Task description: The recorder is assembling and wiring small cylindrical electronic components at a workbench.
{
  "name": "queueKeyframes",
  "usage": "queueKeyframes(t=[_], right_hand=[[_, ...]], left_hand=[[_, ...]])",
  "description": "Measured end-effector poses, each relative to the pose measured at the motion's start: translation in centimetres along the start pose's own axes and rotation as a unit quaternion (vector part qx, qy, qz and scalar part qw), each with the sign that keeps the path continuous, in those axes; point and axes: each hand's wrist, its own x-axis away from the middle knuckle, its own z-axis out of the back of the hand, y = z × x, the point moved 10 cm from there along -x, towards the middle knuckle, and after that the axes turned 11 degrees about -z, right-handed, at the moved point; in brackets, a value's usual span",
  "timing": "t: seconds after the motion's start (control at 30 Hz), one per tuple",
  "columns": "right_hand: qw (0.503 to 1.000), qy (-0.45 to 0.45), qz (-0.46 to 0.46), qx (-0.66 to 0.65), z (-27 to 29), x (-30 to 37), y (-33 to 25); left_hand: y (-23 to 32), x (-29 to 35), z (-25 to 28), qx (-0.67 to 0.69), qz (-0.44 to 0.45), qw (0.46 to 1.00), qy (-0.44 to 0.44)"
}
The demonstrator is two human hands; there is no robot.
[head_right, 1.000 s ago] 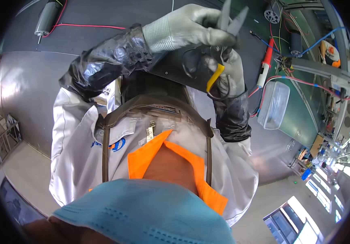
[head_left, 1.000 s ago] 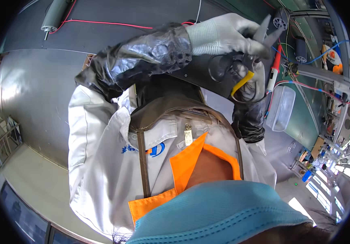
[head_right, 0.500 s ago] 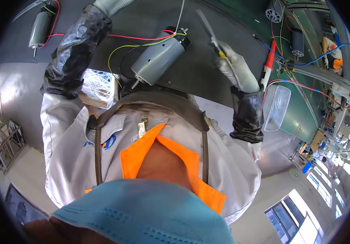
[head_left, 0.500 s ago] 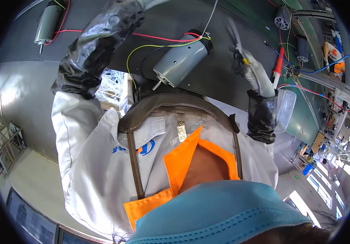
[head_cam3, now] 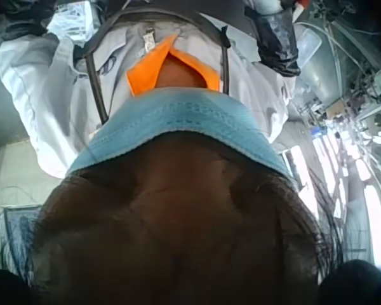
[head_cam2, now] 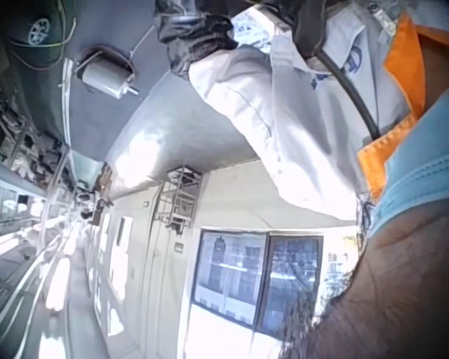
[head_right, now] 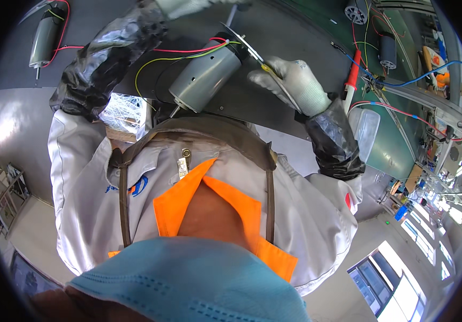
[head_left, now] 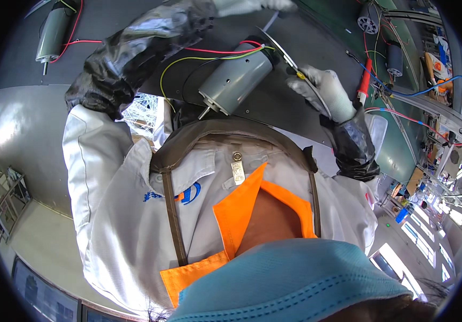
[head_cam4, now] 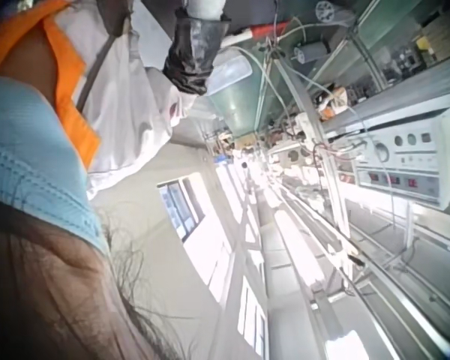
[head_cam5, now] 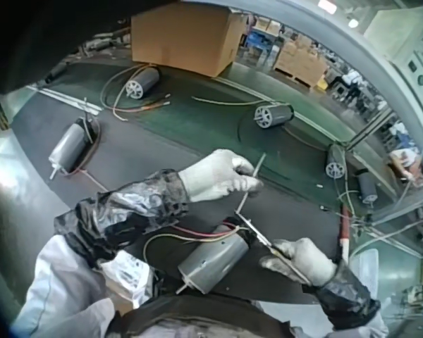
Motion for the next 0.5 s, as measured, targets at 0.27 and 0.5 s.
queueKeyframes(t=[0.27,0.5], right_hand=[[0.826,0.464,0.229,0.224,2.5,5.3,-1.0],[0.835,0.388,0.298,0.250,-7.7,3.3,-9.6]], left_hand=[[0.6,14.7,5.7,-0.132,0.086,0.983,-0.097],[-4.0,31.0,27.9,-0.620,0.411,0.597,0.300]])
